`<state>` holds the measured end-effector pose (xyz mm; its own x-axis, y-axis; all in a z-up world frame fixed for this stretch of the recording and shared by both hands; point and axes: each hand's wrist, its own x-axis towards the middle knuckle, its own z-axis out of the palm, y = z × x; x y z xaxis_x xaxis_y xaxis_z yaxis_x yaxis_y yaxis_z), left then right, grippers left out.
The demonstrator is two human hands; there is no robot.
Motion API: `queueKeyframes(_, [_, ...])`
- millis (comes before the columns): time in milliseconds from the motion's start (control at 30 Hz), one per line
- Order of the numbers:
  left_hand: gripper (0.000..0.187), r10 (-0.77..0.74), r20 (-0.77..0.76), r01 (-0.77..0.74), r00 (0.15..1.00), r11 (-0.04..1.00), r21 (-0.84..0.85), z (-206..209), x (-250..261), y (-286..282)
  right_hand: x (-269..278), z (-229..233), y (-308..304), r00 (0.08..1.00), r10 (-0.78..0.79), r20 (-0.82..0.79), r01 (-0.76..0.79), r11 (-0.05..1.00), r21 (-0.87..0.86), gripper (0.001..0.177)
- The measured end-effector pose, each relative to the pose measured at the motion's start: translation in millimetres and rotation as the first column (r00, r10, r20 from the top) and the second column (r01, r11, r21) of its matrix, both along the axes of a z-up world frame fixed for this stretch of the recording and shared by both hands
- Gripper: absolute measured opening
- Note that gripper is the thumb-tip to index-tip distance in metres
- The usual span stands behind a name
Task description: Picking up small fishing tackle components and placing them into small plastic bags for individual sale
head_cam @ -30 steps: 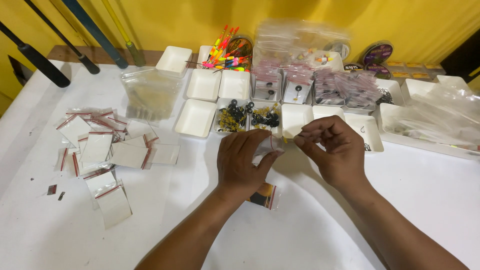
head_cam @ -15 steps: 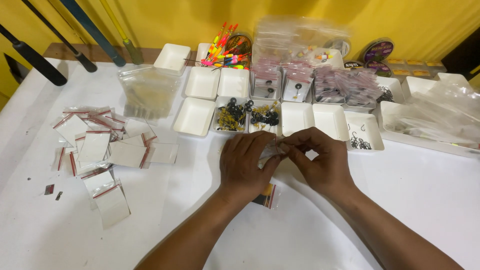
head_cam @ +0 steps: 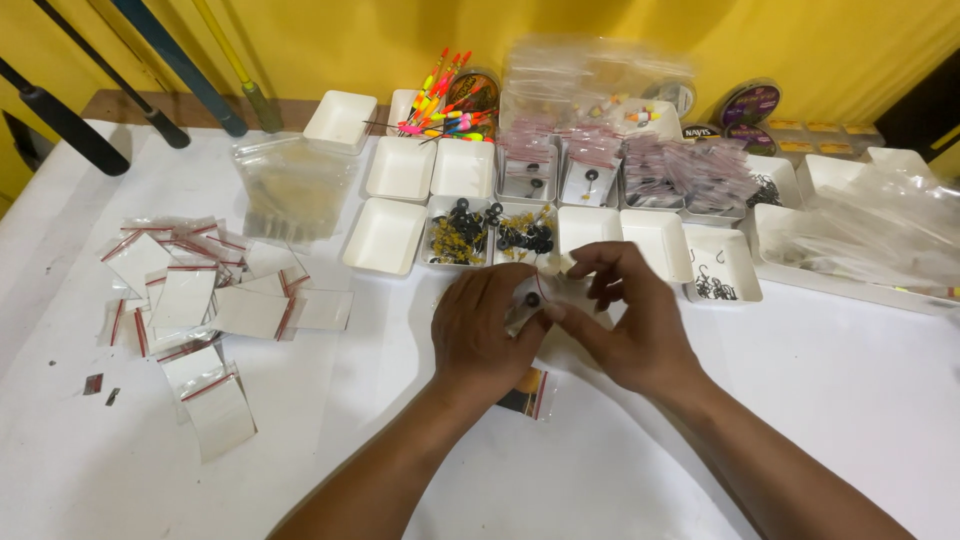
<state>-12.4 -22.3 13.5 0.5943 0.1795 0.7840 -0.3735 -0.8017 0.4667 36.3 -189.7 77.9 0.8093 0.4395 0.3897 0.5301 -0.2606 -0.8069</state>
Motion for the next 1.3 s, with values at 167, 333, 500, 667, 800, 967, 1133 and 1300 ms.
queueKeyframes(167, [0.037, -0.025, -0.027, 0.027, 0.999, 0.998, 0.056, -5, 0, -1, 4, -14, -1, 0.995, -0.017, -0.096, 0.009, 0.996, -0.09, 0.02])
queueKeyframes(333, [0.035, -0.212, -0.089, 0.194, 0.973, 0.965, -0.174, 14, -7, -4, 11, -13, -3, 0.995, -0.033, -0.096, 0.028, 0.999, -0.045, 0.009])
queueKeyframes(500, [0.024, -0.336, -0.071, 0.285, 0.939, 0.878, -0.383, -6, 3, -1, 19, -25, -6, 0.982, 0.017, -0.19, 0.004, 0.994, 0.11, 0.011])
queueKeyframes(667, [0.027, -0.329, -0.071, 0.273, 0.942, 0.87, -0.41, -4, 2, 1, 14, -21, 0, 0.967, 0.065, -0.248, -0.04, 0.994, 0.106, 0.023])
queueKeyframes(800, [0.028, -0.412, -0.058, 0.323, 0.909, 0.787, -0.525, 2, 0, -3, 25, -41, -11, 0.945, 0.065, -0.321, -0.015, 0.988, 0.156, 0.005])
queueKeyframes(967, [0.027, -0.466, -0.089, 0.331, 0.881, 0.739, -0.587, 2, 1, -2, 36, -49, -16, 0.935, 0.108, -0.339, -0.039, 0.978, 0.206, 0.004])
queueKeyframes(1133, [0.033, -0.486, -0.106, 0.32, 0.868, 0.709, -0.628, 3, 1, 2, 51, -40, -22, 0.943, 0.125, -0.309, -0.054, 0.972, 0.229, 0.004])
queueKeyframes(1300, [0.041, -0.389, -0.092, 0.257, 0.917, 0.749, -0.611, 2, 4, 6, 88, -5, -28, 0.984, 0.013, -0.176, 0.038, 0.957, 0.287, 0.007])
